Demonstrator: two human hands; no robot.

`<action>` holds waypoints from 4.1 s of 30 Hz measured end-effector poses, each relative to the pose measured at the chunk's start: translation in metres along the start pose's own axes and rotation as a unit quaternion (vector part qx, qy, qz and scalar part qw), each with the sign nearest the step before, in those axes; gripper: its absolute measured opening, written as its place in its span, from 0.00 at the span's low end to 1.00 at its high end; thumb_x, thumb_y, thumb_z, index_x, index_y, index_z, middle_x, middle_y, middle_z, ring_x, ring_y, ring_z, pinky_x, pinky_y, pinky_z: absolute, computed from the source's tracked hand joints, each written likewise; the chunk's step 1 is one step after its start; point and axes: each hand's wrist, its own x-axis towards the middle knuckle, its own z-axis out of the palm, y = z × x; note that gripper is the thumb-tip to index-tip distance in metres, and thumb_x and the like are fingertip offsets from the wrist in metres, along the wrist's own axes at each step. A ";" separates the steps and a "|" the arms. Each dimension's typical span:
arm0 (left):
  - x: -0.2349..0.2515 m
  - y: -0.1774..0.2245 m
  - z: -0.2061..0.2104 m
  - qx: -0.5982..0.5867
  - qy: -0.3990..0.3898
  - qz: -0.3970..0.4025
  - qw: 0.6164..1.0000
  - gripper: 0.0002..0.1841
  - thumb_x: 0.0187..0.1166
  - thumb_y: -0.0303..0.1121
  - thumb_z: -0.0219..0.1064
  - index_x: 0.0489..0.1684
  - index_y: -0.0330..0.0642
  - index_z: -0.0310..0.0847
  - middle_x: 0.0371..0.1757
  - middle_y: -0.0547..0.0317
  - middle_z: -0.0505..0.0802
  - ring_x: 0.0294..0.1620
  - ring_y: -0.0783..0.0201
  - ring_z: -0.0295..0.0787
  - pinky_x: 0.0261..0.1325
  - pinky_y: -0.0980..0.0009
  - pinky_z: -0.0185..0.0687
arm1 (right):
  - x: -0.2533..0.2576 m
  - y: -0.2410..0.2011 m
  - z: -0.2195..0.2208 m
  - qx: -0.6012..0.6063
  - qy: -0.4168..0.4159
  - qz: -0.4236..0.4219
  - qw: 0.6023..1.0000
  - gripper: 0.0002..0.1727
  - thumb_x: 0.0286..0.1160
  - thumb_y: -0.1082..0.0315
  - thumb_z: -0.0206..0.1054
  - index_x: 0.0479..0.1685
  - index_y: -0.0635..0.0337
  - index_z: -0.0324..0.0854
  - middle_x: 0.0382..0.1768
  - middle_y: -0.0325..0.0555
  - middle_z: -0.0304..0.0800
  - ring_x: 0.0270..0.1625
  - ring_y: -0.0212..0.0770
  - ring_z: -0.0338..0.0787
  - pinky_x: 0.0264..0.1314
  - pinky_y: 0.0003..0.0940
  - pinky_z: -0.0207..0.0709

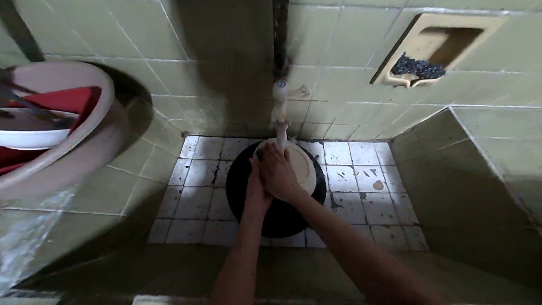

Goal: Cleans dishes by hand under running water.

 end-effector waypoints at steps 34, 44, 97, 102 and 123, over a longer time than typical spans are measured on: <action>-0.023 0.014 0.008 0.035 0.042 0.000 0.999 0.21 0.79 0.20 0.50 0.69 0.42 0.70 0.51 0.53 0.89 0.47 0.62 0.91 0.46 0.62 0.90 | 0.053 0.043 -0.038 0.052 -0.001 0.152 0.987 0.26 0.95 0.63 0.42 0.78 0.70 0.74 0.78 0.65 0.76 0.85 0.62 0.70 0.89 0.66 0.47; 0.000 0.010 -0.015 0.041 0.085 0.066 0.993 0.30 0.93 0.58 0.38 0.79 0.49 0.68 0.63 0.59 0.88 0.59 0.68 0.87 0.60 0.64 0.85 | -0.058 -0.002 0.016 0.012 -0.010 -0.039 0.999 0.30 0.91 0.62 0.52 0.90 0.63 0.60 0.92 0.53 0.57 0.95 0.51 0.53 0.94 0.64 0.40; -0.004 0.011 0.008 -0.109 0.031 0.044 0.993 0.19 0.96 0.43 0.40 0.64 0.47 0.76 0.49 0.61 0.93 0.50 0.68 0.92 0.54 0.67 0.90 | 0.007 0.008 -0.004 0.173 0.086 -0.038 0.980 0.19 0.83 0.75 0.58 0.67 0.71 0.84 0.75 0.61 0.82 0.82 0.60 0.75 0.88 0.61 0.57; -0.002 0.019 0.002 -0.079 0.145 0.031 0.986 0.25 0.92 0.57 0.44 0.71 0.49 0.71 0.53 0.60 0.89 0.51 0.69 0.89 0.52 0.67 0.88 | -0.069 -0.002 0.011 0.041 0.063 -0.121 0.990 0.25 0.78 0.77 0.60 0.76 0.70 0.78 0.84 0.55 0.73 0.91 0.61 0.62 0.90 0.67 0.50; 0.002 0.011 -0.001 -0.068 0.082 0.040 0.993 0.26 0.94 0.52 0.40 0.67 0.43 0.74 0.50 0.58 0.91 0.50 0.68 0.90 0.54 0.67 0.88 | -0.037 -0.003 0.006 0.044 0.050 -0.067 0.996 0.22 0.86 0.69 0.57 0.73 0.67 0.81 0.83 0.55 0.74 0.91 0.65 0.59 0.90 0.73 0.43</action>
